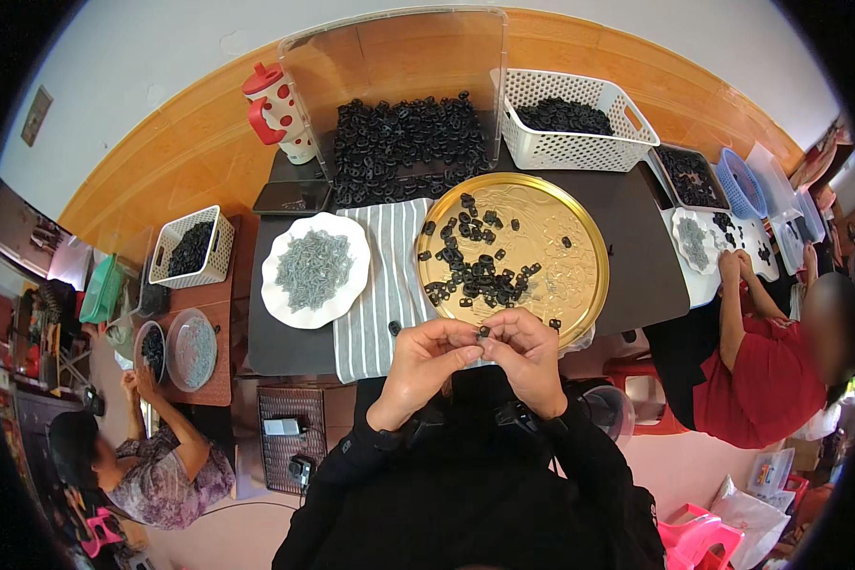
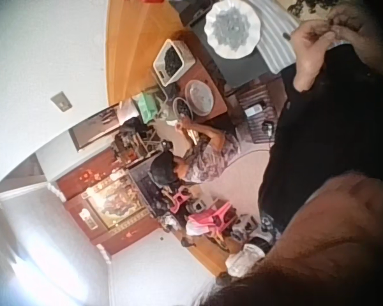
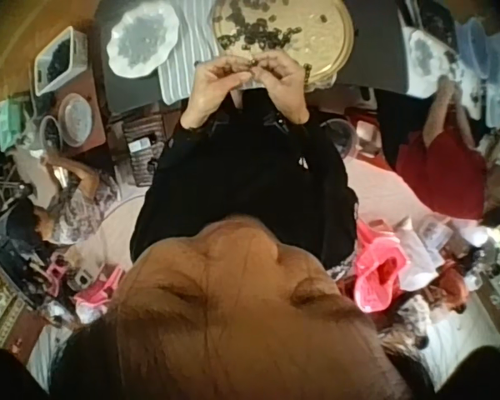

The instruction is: The person repeatedly picks up small black plastic pieces from a round tray and assembles them together by hand.

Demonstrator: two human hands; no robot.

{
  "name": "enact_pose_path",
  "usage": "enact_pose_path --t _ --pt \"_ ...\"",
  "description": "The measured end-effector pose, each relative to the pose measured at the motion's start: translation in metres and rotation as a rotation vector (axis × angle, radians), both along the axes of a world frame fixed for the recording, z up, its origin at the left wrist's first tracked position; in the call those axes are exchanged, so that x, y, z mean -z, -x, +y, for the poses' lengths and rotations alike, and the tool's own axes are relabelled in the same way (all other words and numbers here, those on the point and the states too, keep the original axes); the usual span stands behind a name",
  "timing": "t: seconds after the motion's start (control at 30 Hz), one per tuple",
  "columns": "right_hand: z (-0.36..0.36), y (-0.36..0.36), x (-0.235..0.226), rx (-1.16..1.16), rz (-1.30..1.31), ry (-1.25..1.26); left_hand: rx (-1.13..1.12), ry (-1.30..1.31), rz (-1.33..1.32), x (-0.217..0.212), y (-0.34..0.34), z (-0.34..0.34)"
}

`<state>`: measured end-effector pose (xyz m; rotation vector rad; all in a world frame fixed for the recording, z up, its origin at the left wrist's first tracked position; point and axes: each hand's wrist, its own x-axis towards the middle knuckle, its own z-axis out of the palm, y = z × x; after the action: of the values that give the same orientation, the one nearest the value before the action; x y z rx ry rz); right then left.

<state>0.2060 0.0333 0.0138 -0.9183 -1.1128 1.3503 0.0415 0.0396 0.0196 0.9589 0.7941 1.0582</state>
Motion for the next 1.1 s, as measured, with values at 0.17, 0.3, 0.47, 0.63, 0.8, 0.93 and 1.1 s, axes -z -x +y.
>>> enact_pose_path --t 0.17,0.3,0.47,0.63,0.8,0.93,1.1 --pt "-0.003 0.01 -0.005 0.01 -0.017 -0.022 -0.075 0.004 0.022 0.01 0.002 -0.004" --pt "-0.01 0.009 0.003 0.045 -0.152 -0.106 -0.101 0.041 -0.074 0.01 0.004 -0.009" --pt "-0.012 0.01 0.007 0.063 -0.143 -0.128 -0.1 -0.113 -0.067 0.014 0.0 -0.018" --pt "-0.011 0.012 0.006 0.11 -0.093 -0.154 -0.134 -0.376 0.419 0.005 0.021 -0.021" --pt "-0.011 0.015 0.003 0.182 0.023 -0.06 -0.62 -0.607 1.194 0.002 0.053 -0.005" --pt "-0.012 0.028 0.003 0.116 0.001 -0.069 -0.505 -0.595 1.314 0.008 0.052 -0.001" --pt "-0.016 0.041 0.005 0.013 -0.126 -0.127 -0.561 -0.745 1.1 0.021 0.047 0.0"
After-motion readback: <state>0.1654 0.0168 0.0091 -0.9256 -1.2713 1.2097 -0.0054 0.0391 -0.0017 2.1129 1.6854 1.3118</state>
